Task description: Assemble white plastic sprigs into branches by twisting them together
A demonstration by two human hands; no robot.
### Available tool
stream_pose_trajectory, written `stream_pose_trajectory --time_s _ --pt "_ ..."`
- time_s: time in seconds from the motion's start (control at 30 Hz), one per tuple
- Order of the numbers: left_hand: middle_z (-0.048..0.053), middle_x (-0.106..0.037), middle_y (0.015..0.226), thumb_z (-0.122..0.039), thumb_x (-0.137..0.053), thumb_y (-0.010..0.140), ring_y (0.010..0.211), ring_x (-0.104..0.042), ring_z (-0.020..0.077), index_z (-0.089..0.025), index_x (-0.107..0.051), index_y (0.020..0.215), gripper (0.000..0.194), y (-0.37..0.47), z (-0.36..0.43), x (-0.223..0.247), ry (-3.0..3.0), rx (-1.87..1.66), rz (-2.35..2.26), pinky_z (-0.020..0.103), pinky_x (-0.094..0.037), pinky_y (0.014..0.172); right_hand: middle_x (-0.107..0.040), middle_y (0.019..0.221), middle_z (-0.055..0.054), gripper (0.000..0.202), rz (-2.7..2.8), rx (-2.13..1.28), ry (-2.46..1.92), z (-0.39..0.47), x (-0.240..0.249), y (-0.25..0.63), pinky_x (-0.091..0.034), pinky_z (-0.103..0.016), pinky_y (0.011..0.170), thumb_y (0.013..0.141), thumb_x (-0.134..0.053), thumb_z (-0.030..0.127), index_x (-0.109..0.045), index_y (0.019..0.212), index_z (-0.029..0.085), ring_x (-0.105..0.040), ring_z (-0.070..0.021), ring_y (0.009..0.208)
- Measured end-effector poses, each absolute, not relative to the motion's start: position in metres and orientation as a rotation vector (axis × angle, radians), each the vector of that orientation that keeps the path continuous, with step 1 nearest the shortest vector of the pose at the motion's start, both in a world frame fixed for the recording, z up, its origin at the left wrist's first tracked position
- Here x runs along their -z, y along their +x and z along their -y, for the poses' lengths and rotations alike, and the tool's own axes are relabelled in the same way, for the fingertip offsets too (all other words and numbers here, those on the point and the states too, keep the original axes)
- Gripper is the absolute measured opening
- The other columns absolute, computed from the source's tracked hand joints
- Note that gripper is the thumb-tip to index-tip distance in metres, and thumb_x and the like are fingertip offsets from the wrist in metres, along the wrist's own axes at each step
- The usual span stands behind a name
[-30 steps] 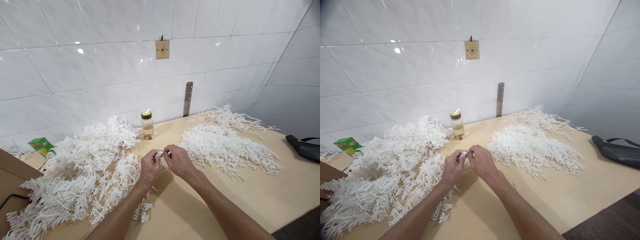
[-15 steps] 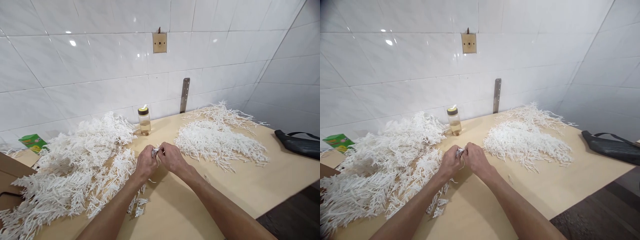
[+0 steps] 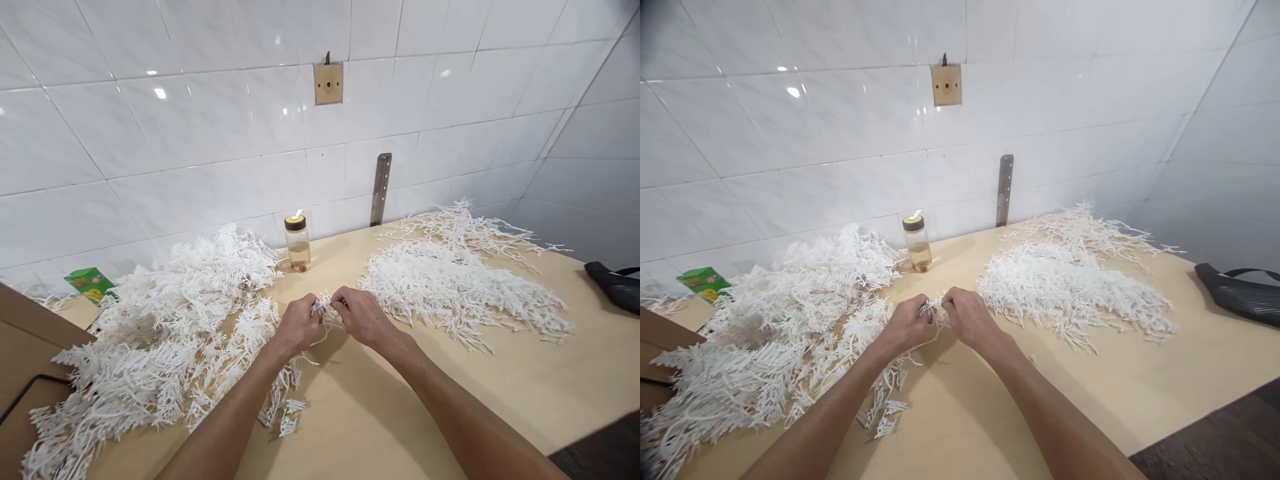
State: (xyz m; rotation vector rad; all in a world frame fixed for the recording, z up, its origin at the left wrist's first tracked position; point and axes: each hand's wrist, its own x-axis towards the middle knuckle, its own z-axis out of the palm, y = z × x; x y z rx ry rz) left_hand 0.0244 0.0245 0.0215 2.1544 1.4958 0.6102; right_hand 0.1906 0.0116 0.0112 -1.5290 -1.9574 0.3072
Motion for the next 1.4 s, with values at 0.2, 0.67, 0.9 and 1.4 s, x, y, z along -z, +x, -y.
stream_pose_trajectory --time_s 0.2,0.67,0.9,1.4 --pt "-0.003 -0.056 0.062 -0.019 -0.047 0.08 0.063 -0.05 0.0133 -0.02 -0.052 0.067 0.014 0.023 -0.03 -0.019 2.065 -0.819 -1.395 0.024 -0.033 0.06 -0.064 0.068 0.0 0.02 1.915 -0.413 -1.424 -0.009 -0.016 0.191 -0.035 -0.025 0.06 0.09 -0.049 0.021 -0.059 0.073 0.019 -0.053 -0.0133 0.06" --pt "-0.003 -0.058 0.063 -0.026 -0.051 0.082 0.061 -0.05 0.0123 -0.019 -0.058 0.07 0.016 0.028 -0.026 -0.013 1.946 -1.01 -1.339 0.024 -0.036 0.06 -0.065 0.098 -0.013 0.013 1.396 0.054 -1.922 -0.032 -0.02 0.262 -0.041 -0.032 0.073 0.086 -0.054 0.021 -0.061 0.095 0.015 -0.06 -0.0231 0.083" --pt "-0.003 -0.06 0.065 -0.029 -0.055 0.083 0.061 -0.051 0.0119 -0.018 -0.062 0.078 0.014 0.03 -0.022 -0.013 1.989 -1.162 -1.38 0.022 -0.038 0.059 -0.066 0.074 -0.002 0.032 1.628 -0.852 -1.476 -0.007 -0.028 0.212 -0.043 -0.023 0.045 0.088 -0.052 0.046 -0.064 0.088 0.017 -0.057 -0.0108 0.043" --pt "-0.003 -0.056 0.059 -0.035 -0.052 0.083 0.054 -0.047 0.0111 -0.018 -0.062 0.073 0.022 0.03 -0.025 -0.012 1.817 -1.113 -1.314 0.022 -0.035 0.053 -0.055 0.052 0.005 0.02 1.666 -0.746 -1.459 -0.006 -0.025 0.187 -0.039 -0.022 0.047 0.09 -0.044 0.028 -0.055 0.076 0.019 -0.054 -0.011 0.039"
